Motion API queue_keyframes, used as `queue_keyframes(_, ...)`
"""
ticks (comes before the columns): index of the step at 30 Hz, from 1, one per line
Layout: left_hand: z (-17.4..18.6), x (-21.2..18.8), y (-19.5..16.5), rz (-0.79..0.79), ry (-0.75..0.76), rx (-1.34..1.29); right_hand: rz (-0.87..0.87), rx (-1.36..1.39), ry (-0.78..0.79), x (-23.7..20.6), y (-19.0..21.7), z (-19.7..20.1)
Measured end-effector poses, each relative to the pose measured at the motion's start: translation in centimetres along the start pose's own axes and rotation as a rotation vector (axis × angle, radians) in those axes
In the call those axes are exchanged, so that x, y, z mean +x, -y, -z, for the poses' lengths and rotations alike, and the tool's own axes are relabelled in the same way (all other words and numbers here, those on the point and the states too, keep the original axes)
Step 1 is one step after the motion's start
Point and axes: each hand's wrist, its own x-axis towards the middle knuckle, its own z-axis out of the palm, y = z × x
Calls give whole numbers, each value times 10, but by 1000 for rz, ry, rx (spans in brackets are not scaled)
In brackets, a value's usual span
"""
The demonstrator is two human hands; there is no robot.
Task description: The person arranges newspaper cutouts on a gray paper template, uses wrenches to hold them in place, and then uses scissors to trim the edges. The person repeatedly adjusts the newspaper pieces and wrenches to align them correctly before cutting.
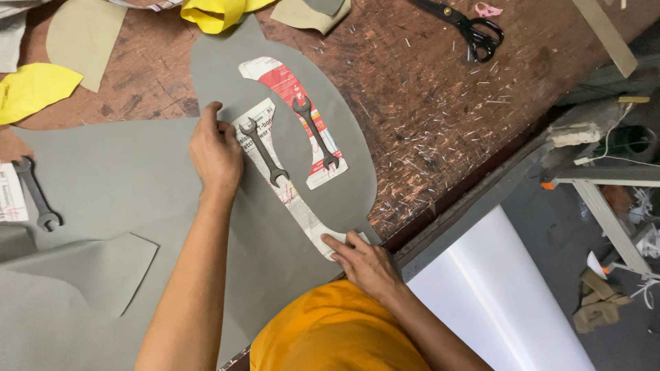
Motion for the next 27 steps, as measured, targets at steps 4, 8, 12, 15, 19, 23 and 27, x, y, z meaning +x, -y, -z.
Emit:
queue_keyframes(4, 1, 3, -3, 144, 34, -26, 6, 13, -3, 1, -1, 2)
queue_keyframes(8, 1, 5, -3, 162, 44, -27, -13, 1, 60, 3, -4, 2)
queue_keyframes(12, 0, -4, 5, 113, 22, -113, 11, 70, 5, -2, -14, 3)
queue_keyframes(15, 9, -41, 3, -32, 5, 26, 2, 111, 8, -13, -19, 4)
queue_keyframes(19, 22, -133, -23, -268, 188, 59, -4, 106, -21, -19, -24, 5)
queue_keyframes(23, 27, -208, -42, -360, 444, 221, 38, 96, -84, -30, -28, 8)
queue_keyframes(27, 27, -233, -41, -359, 492, 245, -92, 132, 8, -43, -46, 14)
